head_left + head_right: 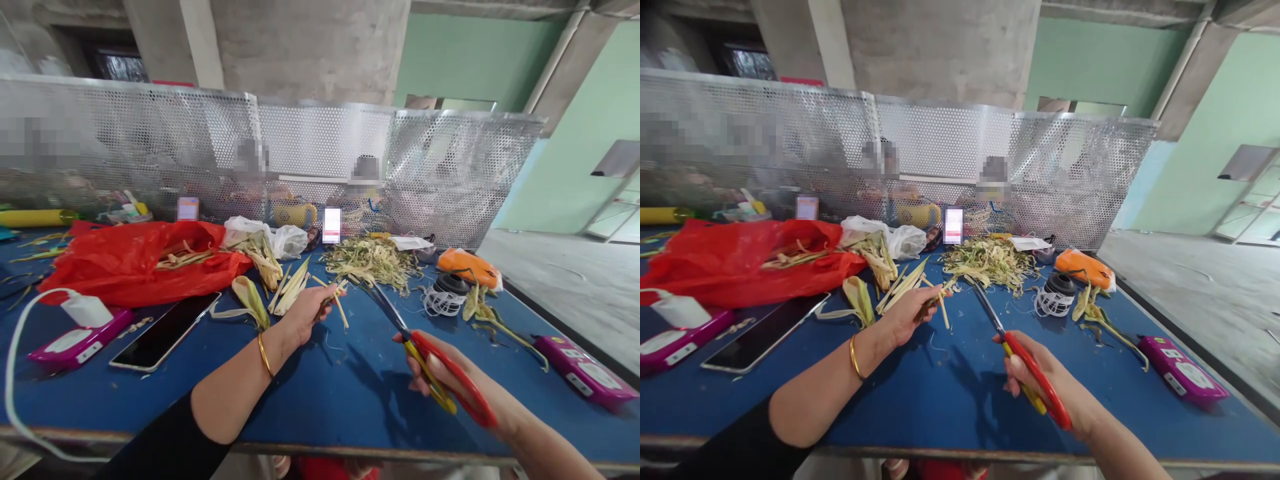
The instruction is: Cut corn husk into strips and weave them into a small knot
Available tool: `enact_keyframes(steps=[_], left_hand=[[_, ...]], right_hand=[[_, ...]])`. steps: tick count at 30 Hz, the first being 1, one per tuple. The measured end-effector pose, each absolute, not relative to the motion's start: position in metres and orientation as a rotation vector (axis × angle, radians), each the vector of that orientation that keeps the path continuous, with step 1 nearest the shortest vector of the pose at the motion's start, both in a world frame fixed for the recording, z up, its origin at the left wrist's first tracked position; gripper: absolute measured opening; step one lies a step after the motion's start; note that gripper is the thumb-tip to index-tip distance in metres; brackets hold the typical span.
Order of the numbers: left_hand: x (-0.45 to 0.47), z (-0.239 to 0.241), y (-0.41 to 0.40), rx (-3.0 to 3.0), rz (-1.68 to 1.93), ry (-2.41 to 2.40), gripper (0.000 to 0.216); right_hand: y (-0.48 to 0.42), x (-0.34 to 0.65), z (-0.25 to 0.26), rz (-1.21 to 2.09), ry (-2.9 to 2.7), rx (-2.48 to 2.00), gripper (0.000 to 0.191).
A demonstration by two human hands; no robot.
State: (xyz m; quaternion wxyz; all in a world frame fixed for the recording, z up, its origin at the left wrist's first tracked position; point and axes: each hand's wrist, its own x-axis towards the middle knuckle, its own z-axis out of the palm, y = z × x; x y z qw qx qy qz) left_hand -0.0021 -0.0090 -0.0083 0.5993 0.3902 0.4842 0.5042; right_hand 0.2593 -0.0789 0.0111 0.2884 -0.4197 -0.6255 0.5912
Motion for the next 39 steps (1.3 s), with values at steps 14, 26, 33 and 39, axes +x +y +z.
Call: enact_keyframes(steps=[14, 26, 33, 39], left_hand=[[0.002, -0.007, -0.014, 1.047, 1.142, 1.061, 0.035], [0.006, -0.011, -0.015, 1.111, 1.099, 1.105, 0.035], [0.004, -0.015, -0.013, 1.145, 1.084, 1.092, 0.037], [0.004, -0.013, -0.015, 1.175, 1.078, 1.099, 0.036]], right_hand=[[-0.073, 0.222, 0.014, 1.27, -1.966, -1.421, 0.048], [-0.066, 0.206, 0.009, 1.161, -1.97, -1.392, 0.038], [-0.062, 0.208, -0.005, 1.143, -1.985, -1.377, 0.038], [-0.065, 0.209, -0.007, 1.066, -2.002, -1.391, 0.038]])
